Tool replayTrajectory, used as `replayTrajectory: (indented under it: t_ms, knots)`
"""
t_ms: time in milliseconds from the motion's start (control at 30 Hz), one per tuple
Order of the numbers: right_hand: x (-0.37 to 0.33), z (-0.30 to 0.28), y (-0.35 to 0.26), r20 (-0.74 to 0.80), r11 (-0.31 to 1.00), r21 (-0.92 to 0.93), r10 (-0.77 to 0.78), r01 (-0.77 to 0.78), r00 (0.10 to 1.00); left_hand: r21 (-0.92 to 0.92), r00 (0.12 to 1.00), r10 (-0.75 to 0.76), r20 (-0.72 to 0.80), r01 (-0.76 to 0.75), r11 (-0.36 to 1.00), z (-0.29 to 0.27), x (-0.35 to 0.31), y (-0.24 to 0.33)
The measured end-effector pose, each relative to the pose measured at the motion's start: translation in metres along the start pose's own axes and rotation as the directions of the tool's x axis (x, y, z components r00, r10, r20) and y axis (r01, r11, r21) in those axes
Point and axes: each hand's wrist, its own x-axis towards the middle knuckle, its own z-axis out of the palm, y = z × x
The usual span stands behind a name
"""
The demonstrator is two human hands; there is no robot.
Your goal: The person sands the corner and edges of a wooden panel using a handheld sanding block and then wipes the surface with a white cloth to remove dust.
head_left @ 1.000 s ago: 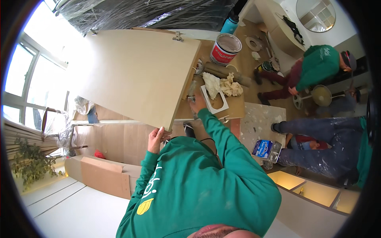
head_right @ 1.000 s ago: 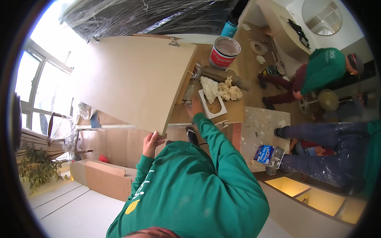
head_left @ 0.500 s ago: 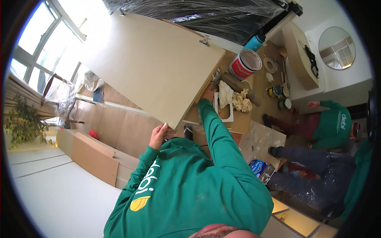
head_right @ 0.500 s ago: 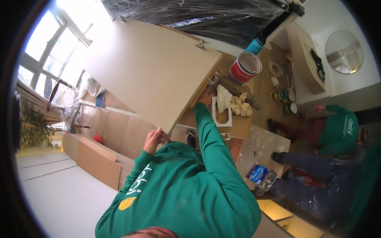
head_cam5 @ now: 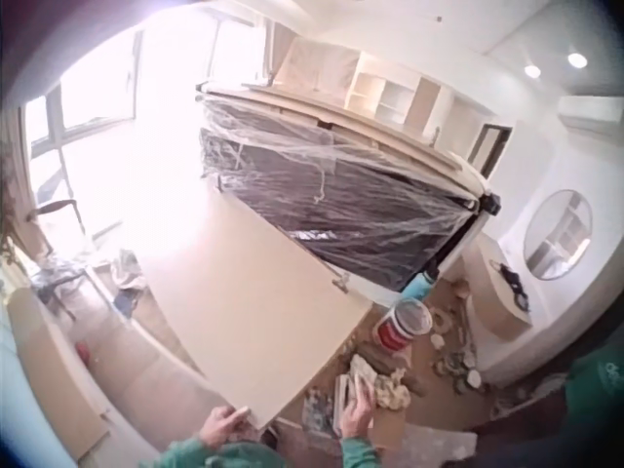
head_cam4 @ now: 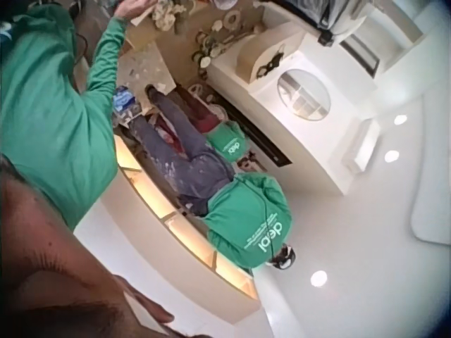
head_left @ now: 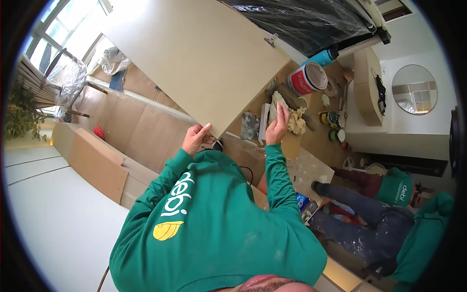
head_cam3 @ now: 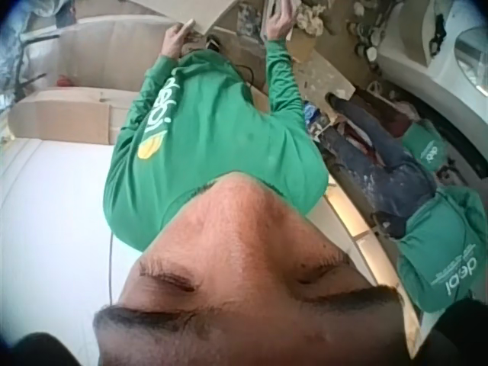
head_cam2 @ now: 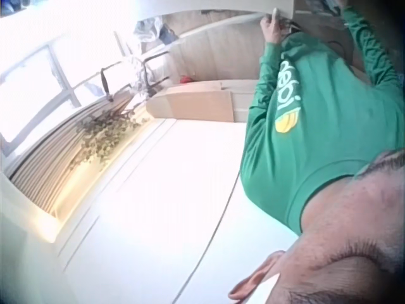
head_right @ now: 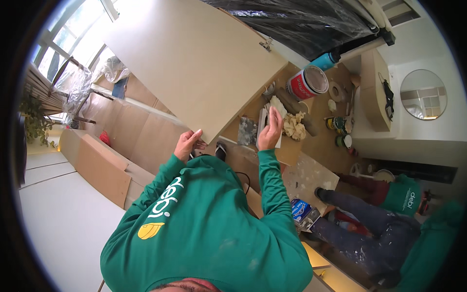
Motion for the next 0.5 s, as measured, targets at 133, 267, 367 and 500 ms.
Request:
replayTrajectory:
  t_ms: [133, 267, 367, 500]
  knots:
    - [0.021, 0.002, -0.030, 0.203, 0.924, -0.007, -0.374, 0.383, 0.905, 0.010, 0.999, -0.014, 0.035, 0.014, 1.000, -0.006, 0.007, -0.007]
    - [0.010, 0.030, -0.035, 0.394, 0.876, -0.046, -0.425, 0.479, 0.815, -0.051, 0.998, 0.032, 0.047, -0.030, 0.998, -0.004, 0.006, -0.008]
    - [-0.040, 0.033, -0.068, 0.432, 0.815, 0.162, -0.565, 0.556, 0.703, -0.019, 0.999, 0.042, 0.012, -0.042, 0.999, -0.011, 0.011, -0.017]
    - [-0.041, 0.025, -0.072, 0.472, 0.813, 0.092, -0.544, 0.575, 0.693, -0.030, 0.998, 0.059, -0.011, -0.060, 0.998, -0.006, 0.006, -0.013]
